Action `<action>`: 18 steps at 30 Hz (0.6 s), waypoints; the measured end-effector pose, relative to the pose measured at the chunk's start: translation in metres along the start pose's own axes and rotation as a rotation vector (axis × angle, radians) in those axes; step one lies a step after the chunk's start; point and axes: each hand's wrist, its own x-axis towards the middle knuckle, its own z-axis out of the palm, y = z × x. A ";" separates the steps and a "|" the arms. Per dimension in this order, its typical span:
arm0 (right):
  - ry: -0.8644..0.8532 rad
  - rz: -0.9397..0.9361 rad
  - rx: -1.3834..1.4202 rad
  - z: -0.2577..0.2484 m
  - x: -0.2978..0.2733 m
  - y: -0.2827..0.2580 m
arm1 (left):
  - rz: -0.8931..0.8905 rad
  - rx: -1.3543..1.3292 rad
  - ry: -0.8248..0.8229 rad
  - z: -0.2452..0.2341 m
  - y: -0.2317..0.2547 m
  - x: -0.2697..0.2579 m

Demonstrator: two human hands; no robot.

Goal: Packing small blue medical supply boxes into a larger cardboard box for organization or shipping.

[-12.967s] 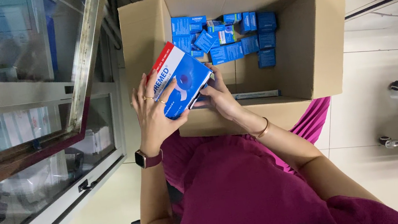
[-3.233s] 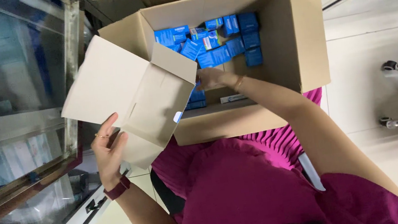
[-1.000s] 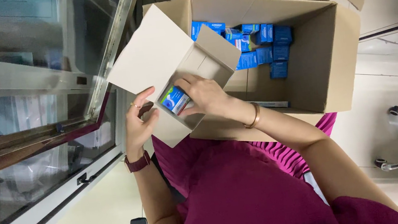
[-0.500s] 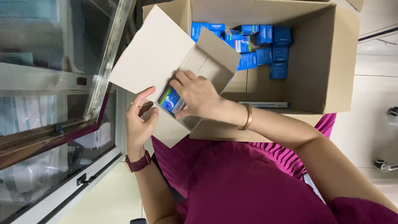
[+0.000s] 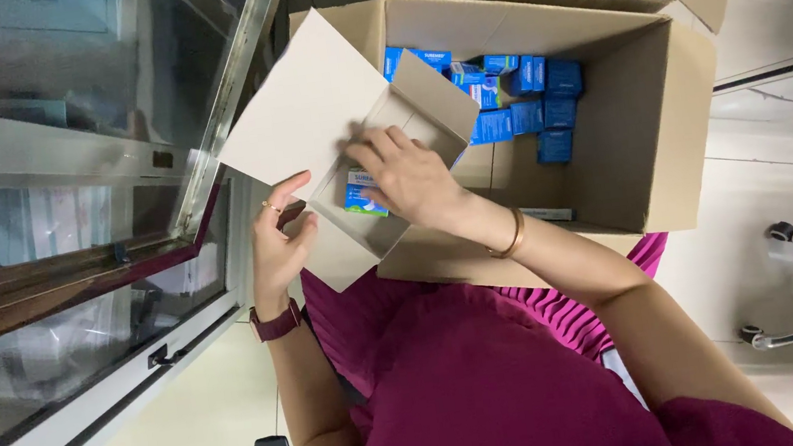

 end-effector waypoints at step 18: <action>0.017 -0.002 0.396 0.019 -0.006 -0.001 | 0.011 -0.008 -0.005 0.001 -0.003 0.001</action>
